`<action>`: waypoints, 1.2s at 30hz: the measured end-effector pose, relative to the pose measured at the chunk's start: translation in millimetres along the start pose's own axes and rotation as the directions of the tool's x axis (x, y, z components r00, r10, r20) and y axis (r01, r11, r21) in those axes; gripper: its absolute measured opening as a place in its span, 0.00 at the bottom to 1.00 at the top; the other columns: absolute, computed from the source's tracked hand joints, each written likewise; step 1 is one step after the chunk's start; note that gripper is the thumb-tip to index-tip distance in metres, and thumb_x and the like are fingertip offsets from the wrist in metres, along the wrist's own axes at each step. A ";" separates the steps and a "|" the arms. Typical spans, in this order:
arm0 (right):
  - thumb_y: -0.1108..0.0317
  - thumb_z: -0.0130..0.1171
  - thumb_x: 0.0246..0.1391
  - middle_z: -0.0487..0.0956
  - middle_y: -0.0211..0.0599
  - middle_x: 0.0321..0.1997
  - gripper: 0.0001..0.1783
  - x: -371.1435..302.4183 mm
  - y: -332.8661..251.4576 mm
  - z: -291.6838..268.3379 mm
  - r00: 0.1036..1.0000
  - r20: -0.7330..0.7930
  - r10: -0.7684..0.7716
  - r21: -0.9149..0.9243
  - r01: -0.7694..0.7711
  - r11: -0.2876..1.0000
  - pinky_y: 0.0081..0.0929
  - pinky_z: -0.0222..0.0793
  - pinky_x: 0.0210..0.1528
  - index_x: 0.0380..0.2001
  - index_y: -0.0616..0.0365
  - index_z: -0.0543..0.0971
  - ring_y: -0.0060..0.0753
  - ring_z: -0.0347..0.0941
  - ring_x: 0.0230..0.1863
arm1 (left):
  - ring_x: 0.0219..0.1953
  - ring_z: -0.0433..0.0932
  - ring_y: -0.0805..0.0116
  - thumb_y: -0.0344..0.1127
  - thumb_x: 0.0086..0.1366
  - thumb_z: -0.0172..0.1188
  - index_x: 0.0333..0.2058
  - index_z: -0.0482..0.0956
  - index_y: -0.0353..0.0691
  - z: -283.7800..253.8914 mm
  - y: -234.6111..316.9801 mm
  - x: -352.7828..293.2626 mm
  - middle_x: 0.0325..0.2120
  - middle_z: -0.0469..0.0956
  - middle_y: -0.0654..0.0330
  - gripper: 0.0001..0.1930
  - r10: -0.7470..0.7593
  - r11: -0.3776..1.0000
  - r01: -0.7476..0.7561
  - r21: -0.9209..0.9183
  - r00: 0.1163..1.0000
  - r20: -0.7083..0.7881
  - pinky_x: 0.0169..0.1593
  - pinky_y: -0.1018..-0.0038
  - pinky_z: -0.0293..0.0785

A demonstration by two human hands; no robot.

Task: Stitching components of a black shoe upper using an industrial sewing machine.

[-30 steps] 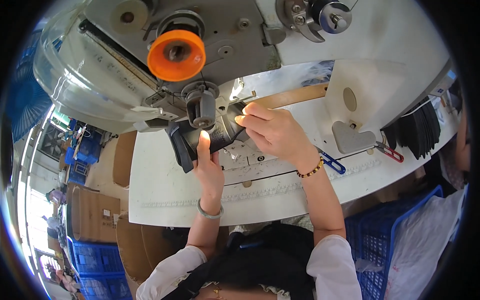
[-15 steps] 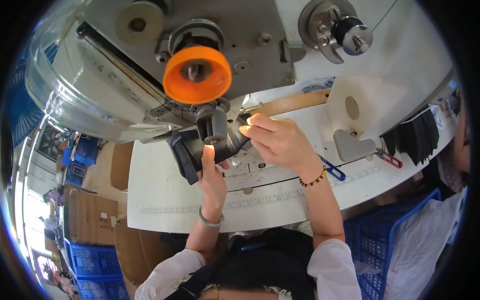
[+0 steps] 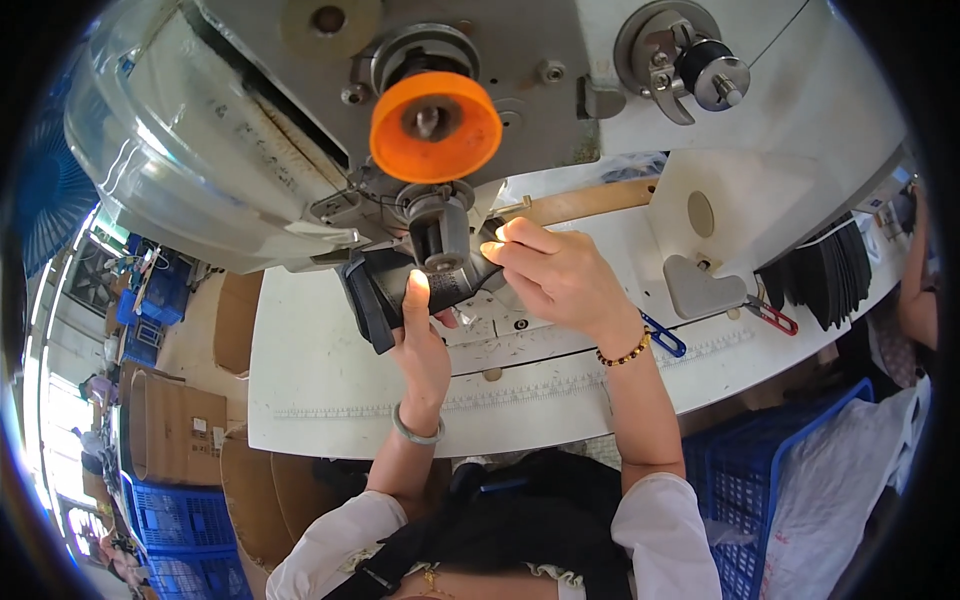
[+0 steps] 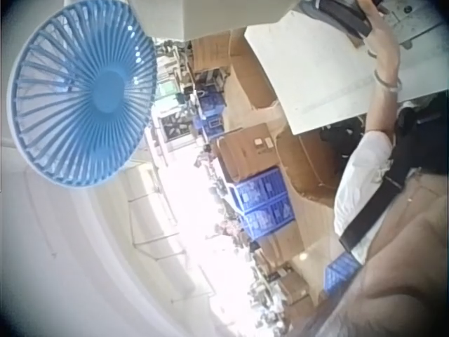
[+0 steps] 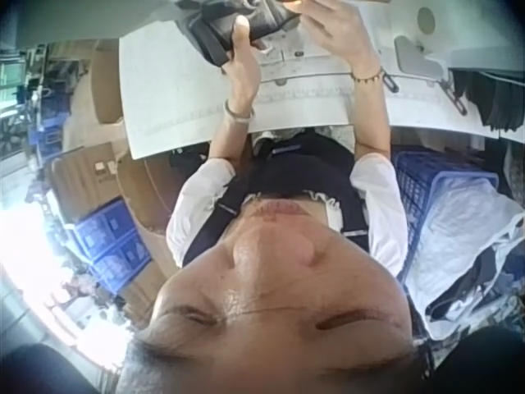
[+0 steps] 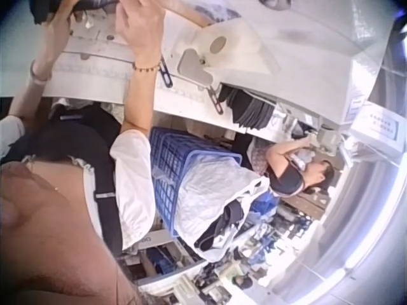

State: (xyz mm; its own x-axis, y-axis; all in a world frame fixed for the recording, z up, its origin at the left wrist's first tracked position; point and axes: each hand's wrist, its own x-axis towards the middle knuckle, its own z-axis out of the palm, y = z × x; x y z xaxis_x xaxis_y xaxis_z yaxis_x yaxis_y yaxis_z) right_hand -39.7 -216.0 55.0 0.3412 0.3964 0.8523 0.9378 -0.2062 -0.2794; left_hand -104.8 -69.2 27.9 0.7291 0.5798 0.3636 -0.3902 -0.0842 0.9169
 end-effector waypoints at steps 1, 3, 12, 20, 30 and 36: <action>0.79 0.56 0.38 0.69 0.30 0.27 0.08 0.2 0.0 0.2 1.000 0.000 0.000 0.000 0.000 1.000 0.24 0.64 0.21 0.27 0.60 0.76 0.30 0.68 0.21 | 0.09 0.56 0.84 0.42 0.63 0.48 0.24 0.72 0.41 -1.0 0.6 0.1 0.10 0.68 0.67 0.13 0.000 1.000 0.000 0.000 1.000 0.000 0.15 0.84 0.47; 0.79 0.56 0.38 0.69 0.30 0.27 0.08 -0.9 -0.5 -1.7 1.000 -0.005 0.005 -0.010 -0.005 1.000 0.24 0.64 0.21 0.27 0.59 0.76 0.29 0.68 0.21 | 0.09 0.56 0.84 0.43 0.63 0.48 0.24 0.73 0.41 -2.3 2.5 -1.6 0.10 0.68 0.67 0.14 -0.034 0.999 0.032 0.033 0.999 0.043 0.14 0.83 0.46; 0.79 0.56 0.38 0.69 0.29 0.27 0.09 -2.2 5.1 1.7 0.999 -0.034 0.015 0.040 -0.014 0.999 0.23 0.64 0.21 0.27 0.58 0.77 0.28 0.68 0.21 | 0.10 0.54 0.85 0.43 0.63 0.49 0.24 0.73 0.42 -0.6 -1.0 -5.1 0.10 0.68 0.68 0.14 -0.005 1.000 0.005 -0.006 1.000 0.012 0.14 0.84 0.44; 0.79 0.56 0.38 0.70 0.29 0.29 0.10 -4.4 8.5 3.8 0.998 -0.035 0.044 0.042 -0.042 0.998 0.24 0.65 0.21 0.28 0.57 0.77 0.29 0.69 0.21 | 0.10 0.56 0.84 0.42 0.62 0.50 0.25 0.73 0.42 -1.7 1.1 -0.9 0.11 0.67 0.68 0.12 -0.023 1.000 0.023 0.002 1.000 0.020 0.14 0.84 0.46; 0.79 0.56 0.38 0.70 0.30 0.28 0.11 -5.2 9.5 3.3 0.999 -0.019 0.039 0.052 -0.038 0.998 0.23 0.65 0.21 0.29 0.56 0.78 0.27 0.68 0.21 | 0.11 0.63 0.81 0.38 0.62 0.51 0.33 0.71 0.39 -2.4 3.9 0.0 0.17 0.71 0.68 0.09 -0.014 0.996 0.019 -0.083 0.998 0.063 0.15 0.85 0.51; 0.79 0.56 0.38 0.71 0.30 0.28 0.11 -2.6 13.7 1.7 1.000 0.013 0.019 0.051 -0.019 0.998 0.22 0.63 0.20 0.30 0.55 0.78 0.27 0.66 0.20 | 0.11 0.62 0.82 0.39 0.62 0.51 0.31 0.71 0.39 0.9 5.8 1.0 0.15 0.69 0.67 0.09 0.026 0.995 -0.021 -0.098 0.999 0.047 0.15 0.85 0.51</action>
State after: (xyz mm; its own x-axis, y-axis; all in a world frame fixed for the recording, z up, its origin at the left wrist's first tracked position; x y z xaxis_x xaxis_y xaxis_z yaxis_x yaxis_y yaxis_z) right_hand -27.6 -218.4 48.2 0.3595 0.4041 0.8411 0.9331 -0.1676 -0.3183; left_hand -105.9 -69.9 33.7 0.7446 0.5384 0.3946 -0.4590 -0.0163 0.8883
